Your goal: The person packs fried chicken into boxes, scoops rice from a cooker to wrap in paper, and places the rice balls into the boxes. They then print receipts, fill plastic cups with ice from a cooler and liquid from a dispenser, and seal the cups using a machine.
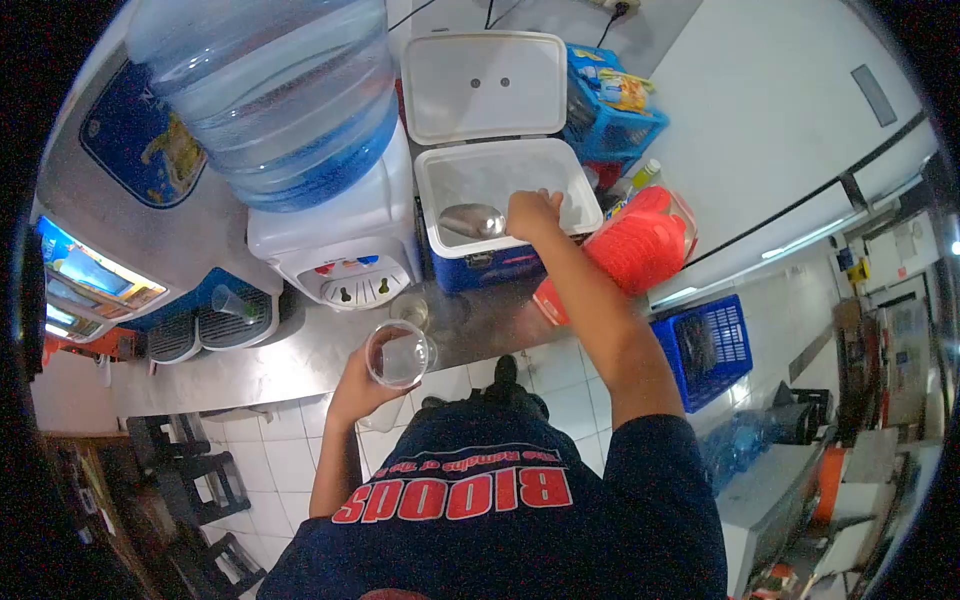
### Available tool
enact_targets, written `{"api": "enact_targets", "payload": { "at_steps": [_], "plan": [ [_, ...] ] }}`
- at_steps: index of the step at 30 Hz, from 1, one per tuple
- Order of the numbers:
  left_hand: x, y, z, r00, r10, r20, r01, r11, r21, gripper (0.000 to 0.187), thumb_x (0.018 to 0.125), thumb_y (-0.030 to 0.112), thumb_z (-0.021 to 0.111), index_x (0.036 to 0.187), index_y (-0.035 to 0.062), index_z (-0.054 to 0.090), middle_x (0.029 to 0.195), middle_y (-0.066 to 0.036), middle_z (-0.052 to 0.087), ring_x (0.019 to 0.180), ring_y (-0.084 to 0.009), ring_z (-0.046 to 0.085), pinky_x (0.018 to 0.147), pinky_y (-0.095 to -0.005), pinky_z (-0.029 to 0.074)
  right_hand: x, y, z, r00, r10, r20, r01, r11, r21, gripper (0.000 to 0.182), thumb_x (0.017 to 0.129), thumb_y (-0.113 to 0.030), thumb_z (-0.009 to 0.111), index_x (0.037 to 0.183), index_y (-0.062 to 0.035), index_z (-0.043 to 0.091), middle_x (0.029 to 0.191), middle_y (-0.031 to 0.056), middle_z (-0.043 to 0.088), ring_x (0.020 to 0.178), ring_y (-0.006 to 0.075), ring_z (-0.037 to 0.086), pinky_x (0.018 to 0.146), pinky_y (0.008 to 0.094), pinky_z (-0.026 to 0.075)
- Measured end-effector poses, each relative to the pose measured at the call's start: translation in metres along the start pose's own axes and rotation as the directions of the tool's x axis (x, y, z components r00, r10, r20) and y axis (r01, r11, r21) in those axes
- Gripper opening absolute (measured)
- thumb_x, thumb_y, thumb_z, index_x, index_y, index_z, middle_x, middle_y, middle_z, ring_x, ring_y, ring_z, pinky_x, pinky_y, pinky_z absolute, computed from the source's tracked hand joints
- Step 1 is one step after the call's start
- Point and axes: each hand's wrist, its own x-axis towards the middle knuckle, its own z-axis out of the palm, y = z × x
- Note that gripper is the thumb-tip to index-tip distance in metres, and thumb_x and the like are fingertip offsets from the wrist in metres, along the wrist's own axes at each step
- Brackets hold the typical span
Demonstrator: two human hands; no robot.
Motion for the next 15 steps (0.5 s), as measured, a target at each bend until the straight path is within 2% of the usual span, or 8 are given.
{"api": "enact_targets", "payload": {
  "at_steps": [3, 5, 7, 9, 11, 12, 14, 15],
  "plan": [
    [0.001, 0.006, 0.000, 1.000, 0.007, -0.012, -0.007, 1.000, -0.008, 0.078, 0.066, 0.016, 0.093, 0.134, 0.0032, 0.057, 0.128, -0.011, 0.066, 0.118, -0.0194, 0.061, 0.098, -0.0325, 0.047, -0.003, -0.001, -0.010, 0.998, -0.056, 0.020, 0.057, 0.996, -0.069, 0.033, 0.077, -0.027, 0.077, 0.107, -0.0127, 0.077, 0.121, 0.0118, 0.070, 0.120, 0.0357, 0.060, 0.096, 0.0583, 0.038],
    [-0.001, 0.004, 0.003, 1.000, 0.004, -0.014, -0.005, 0.999, -0.042, 0.078, 0.066, 0.015, 0.092, 0.134, 0.0033, 0.057, 0.127, -0.010, 0.066, 0.116, -0.0185, 0.061, 0.097, -0.0318, 0.047, -0.013, -0.003, -0.016, 0.995, -0.086, -0.059, 0.091, 0.992, 0.084, 0.036, 0.081, -0.024, 0.075, 0.114, -0.0108, 0.073, 0.119, 0.0121, 0.070, 0.113, 0.0361, 0.063, 0.094, 0.0543, 0.043],
    [-0.006, -0.001, 0.003, 0.999, -0.030, -0.032, 0.030, 1.000, 0.006, 0.077, 0.066, 0.016, 0.092, 0.134, 0.0013, 0.058, 0.127, -0.012, 0.066, 0.119, -0.0236, 0.064, 0.101, -0.0344, 0.049, -0.042, -0.002, 0.008, 0.819, -0.148, -0.554, 0.478, 0.709, 0.517, 0.031, 0.086, -0.015, 0.070, 0.116, -0.0069, 0.070, 0.115, 0.0112, 0.070, 0.104, 0.0326, 0.066, 0.090, 0.0461, 0.049],
    [-0.012, -0.006, 0.007, 1.000, -0.009, -0.021, 0.008, 1.000, -0.007, 0.075, 0.065, 0.016, 0.092, 0.131, 0.0016, 0.059, 0.124, -0.010, 0.066, 0.102, -0.0191, 0.065, 0.087, -0.0301, 0.050, -0.134, -0.021, -0.009, 0.840, 0.047, -0.540, 0.475, 0.419, 0.774, 0.031, 0.086, -0.007, 0.068, 0.116, -0.0037, 0.067, 0.110, 0.0109, 0.068, 0.097, 0.0271, 0.066, 0.086, 0.0397, 0.052],
    [-0.019, -0.023, 0.009, 0.994, 0.007, -0.111, -0.005, 1.000, 0.014, 0.075, 0.064, 0.015, 0.092, 0.130, 0.0021, 0.059, 0.121, -0.007, 0.066, 0.083, -0.0132, 0.056, 0.073, -0.0268, 0.046, -0.185, -0.014, 0.064, 0.848, 0.378, -0.372, 0.317, 0.203, 0.927, 0.050, 0.081, -0.006, 0.075, 0.128, -0.0037, 0.059, 0.125, 0.0123, 0.061, 0.107, 0.0234, 0.061, 0.090, 0.0420, 0.050],
    [-0.023, -0.013, 0.004, 0.990, -0.130, -0.062, 0.136, 0.986, 0.101, 0.078, 0.064, 0.015, 0.090, 0.133, 0.0024, 0.056, 0.122, -0.003, 0.060, 0.080, -0.0070, 0.045, 0.069, -0.0235, 0.037, -0.199, -0.005, 0.096, 0.838, 0.405, -0.366, 0.311, 0.197, 0.930, 0.050, 0.081, -0.006, 0.075, 0.128, -0.0037, 0.059, 0.125, 0.0123, 0.061, 0.107, 0.0234, 0.061, 0.090, 0.0420, 0.050],
    [-0.026, -0.018, 0.006, 0.987, -0.132, -0.087, 0.137, 0.989, 0.056, 0.079, 0.064, 0.015, 0.089, 0.134, 0.0018, 0.055, 0.123, -0.004, 0.059, 0.081, -0.0075, 0.044, 0.070, -0.0237, 0.037, -0.210, 0.022, 0.156, 0.547, 0.781, -0.301, -0.036, 0.381, 0.924, 0.079, 0.071, -0.016, 0.088, 0.136, 0.0015, 0.047, 0.139, 0.0196, 0.050, 0.131, 0.0274, 0.050, 0.106, 0.0447, 0.042],
    [-0.027, -0.022, 0.006, 0.982, -0.143, -0.126, 0.145, 0.989, 0.006, 0.080, 0.064, 0.015, 0.089, 0.135, 0.0012, 0.054, 0.125, -0.004, 0.058, 0.081, -0.0080, 0.043, 0.071, -0.0240, 0.037, -0.194, 0.044, 0.192, 0.514, 0.811, -0.281, -0.049, 0.355, 0.934, 0.079, 0.071, -0.016, 0.088, 0.136, 0.0015, 0.047, 0.139, 0.0196, 0.050, 0.131, 0.0274, 0.050, 0.106, 0.0447, 0.042]
  ]
}}
